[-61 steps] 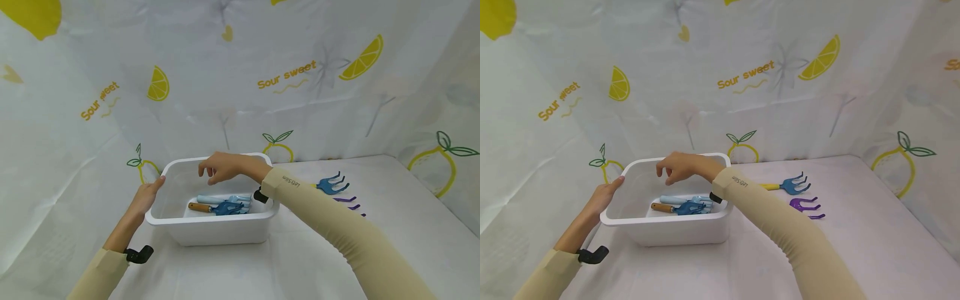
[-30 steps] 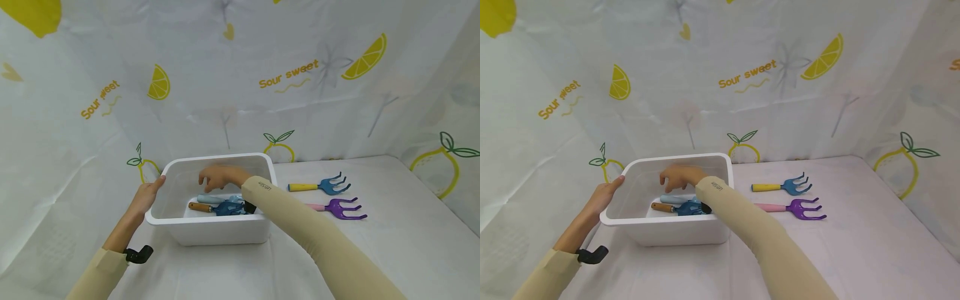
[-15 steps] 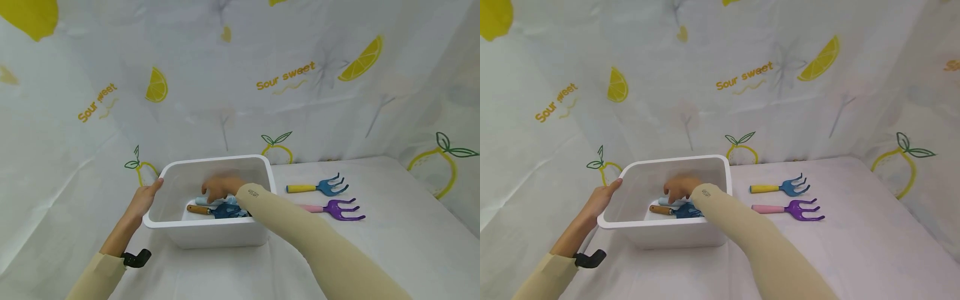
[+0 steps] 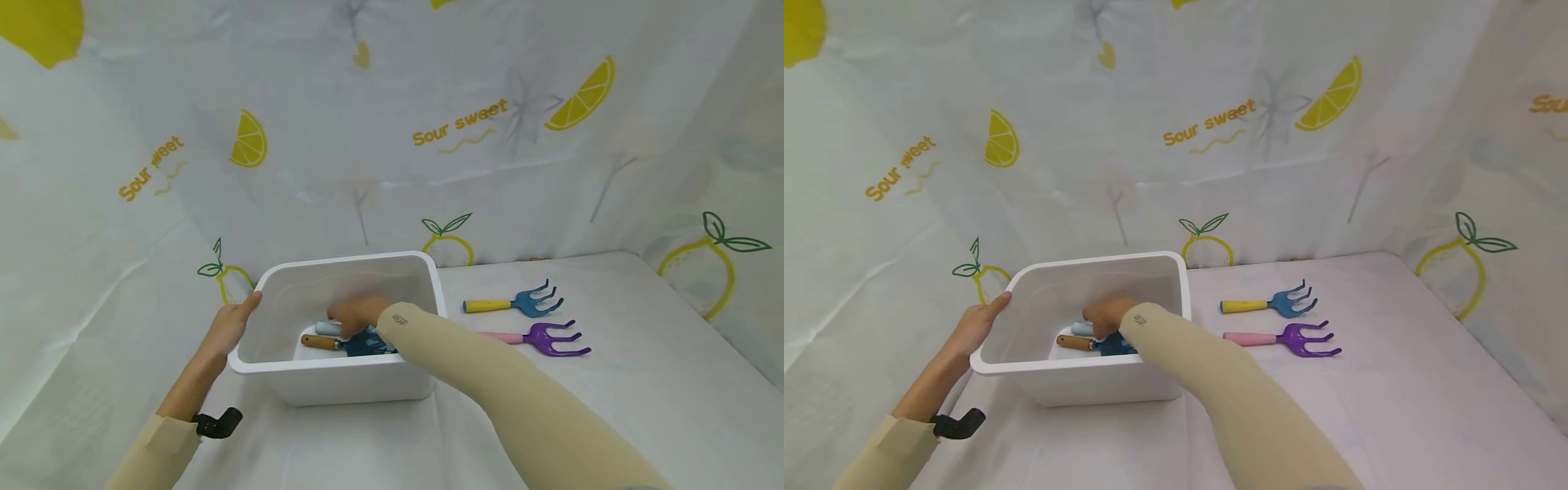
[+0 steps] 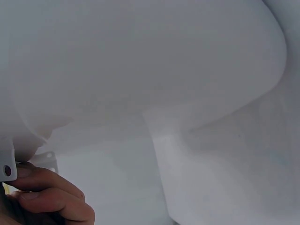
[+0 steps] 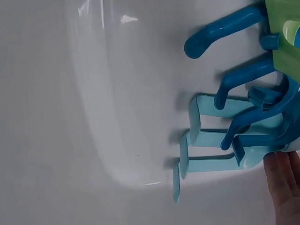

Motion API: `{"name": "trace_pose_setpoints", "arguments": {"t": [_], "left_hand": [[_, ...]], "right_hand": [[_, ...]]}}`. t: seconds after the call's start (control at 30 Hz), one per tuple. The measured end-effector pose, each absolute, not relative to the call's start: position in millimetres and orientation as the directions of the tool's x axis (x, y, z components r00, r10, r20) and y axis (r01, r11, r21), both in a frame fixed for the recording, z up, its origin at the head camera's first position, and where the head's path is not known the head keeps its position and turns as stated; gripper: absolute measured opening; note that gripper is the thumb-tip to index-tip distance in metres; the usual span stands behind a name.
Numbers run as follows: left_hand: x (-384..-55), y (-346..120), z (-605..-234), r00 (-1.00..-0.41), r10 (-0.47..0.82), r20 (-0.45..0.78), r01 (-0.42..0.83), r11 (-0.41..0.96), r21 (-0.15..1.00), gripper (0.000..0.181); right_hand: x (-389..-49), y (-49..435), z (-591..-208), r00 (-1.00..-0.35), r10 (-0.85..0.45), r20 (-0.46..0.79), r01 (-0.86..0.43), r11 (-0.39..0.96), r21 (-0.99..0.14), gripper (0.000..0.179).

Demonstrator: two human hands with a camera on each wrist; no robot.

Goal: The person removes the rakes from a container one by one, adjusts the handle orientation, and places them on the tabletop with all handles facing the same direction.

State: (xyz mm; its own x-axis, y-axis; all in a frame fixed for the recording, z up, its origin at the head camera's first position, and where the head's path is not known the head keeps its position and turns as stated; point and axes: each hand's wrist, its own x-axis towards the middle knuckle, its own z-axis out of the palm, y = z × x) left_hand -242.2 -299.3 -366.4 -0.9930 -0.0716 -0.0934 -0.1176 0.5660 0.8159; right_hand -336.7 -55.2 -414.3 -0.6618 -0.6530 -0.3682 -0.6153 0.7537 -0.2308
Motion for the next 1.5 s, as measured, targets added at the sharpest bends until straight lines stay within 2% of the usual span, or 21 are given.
{"name": "trace_pose_setpoints", "arguments": {"t": [0.43, 0.8, 1.2, 1.5], "left_hand": [[-242.0, -300.6, -368.3, -0.994, -0.059, -0.090, -0.108, 0.530, 0.841, 0.082], [-242.1, -300.6, -369.4, -0.994, -0.062, -0.085, -0.106, 0.542, 0.834, 0.083], [-241.0, -302.5, -370.2, -0.995, -0.062, -0.076, -0.098, 0.543, 0.834, 0.082], [-241.8, -302.3, -371.1, -0.995, -0.055, -0.079, -0.097, 0.543, 0.834, 0.082]], "right_hand": [[-325.4, -54.6, -412.6, -0.669, -0.623, -0.405, -0.609, 0.772, -0.181, 0.049], [-319.3, -51.7, -409.7, -0.619, -0.639, -0.456, -0.617, 0.756, -0.222, 0.041], [-323.6, -55.8, -402.2, -0.590, -0.723, -0.358, -0.706, 0.678, -0.205, 0.049], [-331.9, -58.3, -395.8, -0.562, -0.785, -0.261, -0.787, 0.604, -0.123, 0.049]]}}
